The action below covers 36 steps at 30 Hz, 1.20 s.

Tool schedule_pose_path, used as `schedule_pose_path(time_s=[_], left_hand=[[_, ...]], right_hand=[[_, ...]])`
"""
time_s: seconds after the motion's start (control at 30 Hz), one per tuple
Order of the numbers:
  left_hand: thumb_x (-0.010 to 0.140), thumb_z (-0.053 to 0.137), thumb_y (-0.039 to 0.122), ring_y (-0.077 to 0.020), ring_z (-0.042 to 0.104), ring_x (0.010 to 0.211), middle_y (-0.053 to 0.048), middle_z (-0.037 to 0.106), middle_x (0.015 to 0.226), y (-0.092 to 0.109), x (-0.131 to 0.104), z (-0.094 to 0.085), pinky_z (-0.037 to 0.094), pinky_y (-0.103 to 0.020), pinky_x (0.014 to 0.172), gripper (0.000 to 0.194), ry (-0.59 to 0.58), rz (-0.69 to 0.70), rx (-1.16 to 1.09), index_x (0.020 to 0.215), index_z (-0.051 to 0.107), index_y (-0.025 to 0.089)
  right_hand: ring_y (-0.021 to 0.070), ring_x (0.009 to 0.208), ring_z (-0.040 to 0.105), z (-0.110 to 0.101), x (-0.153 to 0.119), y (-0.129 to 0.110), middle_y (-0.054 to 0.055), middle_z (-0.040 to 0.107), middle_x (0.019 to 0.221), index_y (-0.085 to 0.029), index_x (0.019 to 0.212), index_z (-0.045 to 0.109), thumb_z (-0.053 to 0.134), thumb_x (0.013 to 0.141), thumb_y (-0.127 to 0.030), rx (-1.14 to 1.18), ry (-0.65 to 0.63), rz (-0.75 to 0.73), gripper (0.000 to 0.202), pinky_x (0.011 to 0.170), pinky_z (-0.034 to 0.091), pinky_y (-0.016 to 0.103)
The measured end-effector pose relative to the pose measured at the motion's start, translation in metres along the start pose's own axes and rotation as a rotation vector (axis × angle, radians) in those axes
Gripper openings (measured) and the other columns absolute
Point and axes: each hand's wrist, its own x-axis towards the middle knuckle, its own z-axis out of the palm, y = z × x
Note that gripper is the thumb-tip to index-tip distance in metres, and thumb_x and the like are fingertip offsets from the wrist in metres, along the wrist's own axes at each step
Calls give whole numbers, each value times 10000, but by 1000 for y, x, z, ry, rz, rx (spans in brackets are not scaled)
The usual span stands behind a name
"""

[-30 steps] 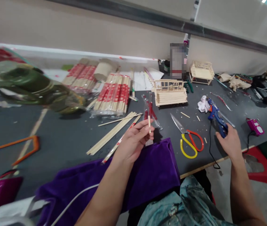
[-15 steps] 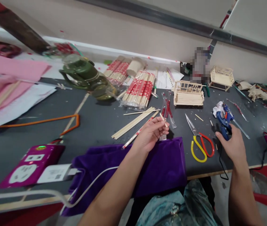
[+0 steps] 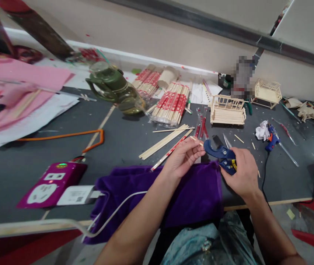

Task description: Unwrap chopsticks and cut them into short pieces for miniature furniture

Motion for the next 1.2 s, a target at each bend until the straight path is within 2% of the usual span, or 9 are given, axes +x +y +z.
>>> schedule_pose_path(time_s=[0.23, 0.53, 0.77, 1.07, 1.2], left_hand=[[680, 794, 100, -87, 665, 578, 38, 682, 671, 0, -11, 9, 573, -156, 568, 241, -56, 16, -93, 767, 577, 159], [642, 788, 49, -120, 672, 568, 20, 710, 679, -1, -16, 9, 599, -203, 549, 249, -123, 22, -154, 794, 625, 158], [655, 776, 38, -106, 677, 584, 7, 715, 688, -1, -17, 8, 596, -170, 572, 210, -118, 7, -194, 780, 640, 139], [669, 754, 31, -101, 678, 578, 3, 724, 688, 1, -18, 9, 593, -160, 562, 182, -129, -5, -176, 786, 660, 133], [671, 742, 20, -106, 679, 576, 5, 720, 683, 1, -18, 9, 597, -171, 561, 177, -119, -24, -188, 767, 652, 138]], right_hand=[[287, 936, 581, 11, 5, -13, 138, 629, 1035, -142, 1204, 553, 619, 833, -334, -76, 38, -42, 423, 798, 489, 423], [263, 899, 610, 20, 5, -23, 118, 647, 974, -137, 1173, 568, 619, 833, -302, 13, 111, -53, 381, 781, 527, 397], [264, 905, 645, 20, 4, -26, 114, 667, 967, -136, 1190, 572, 612, 839, -283, 83, 94, -50, 383, 783, 549, 391], [228, 775, 655, 17, 3, -30, 71, 674, 854, -148, 1094, 623, 583, 862, -283, 43, 72, -49, 271, 701, 526, 339], [227, 771, 656, 16, 2, -30, 71, 670, 839, -142, 1109, 622, 577, 852, -277, 59, 74, -59, 293, 693, 527, 338]])
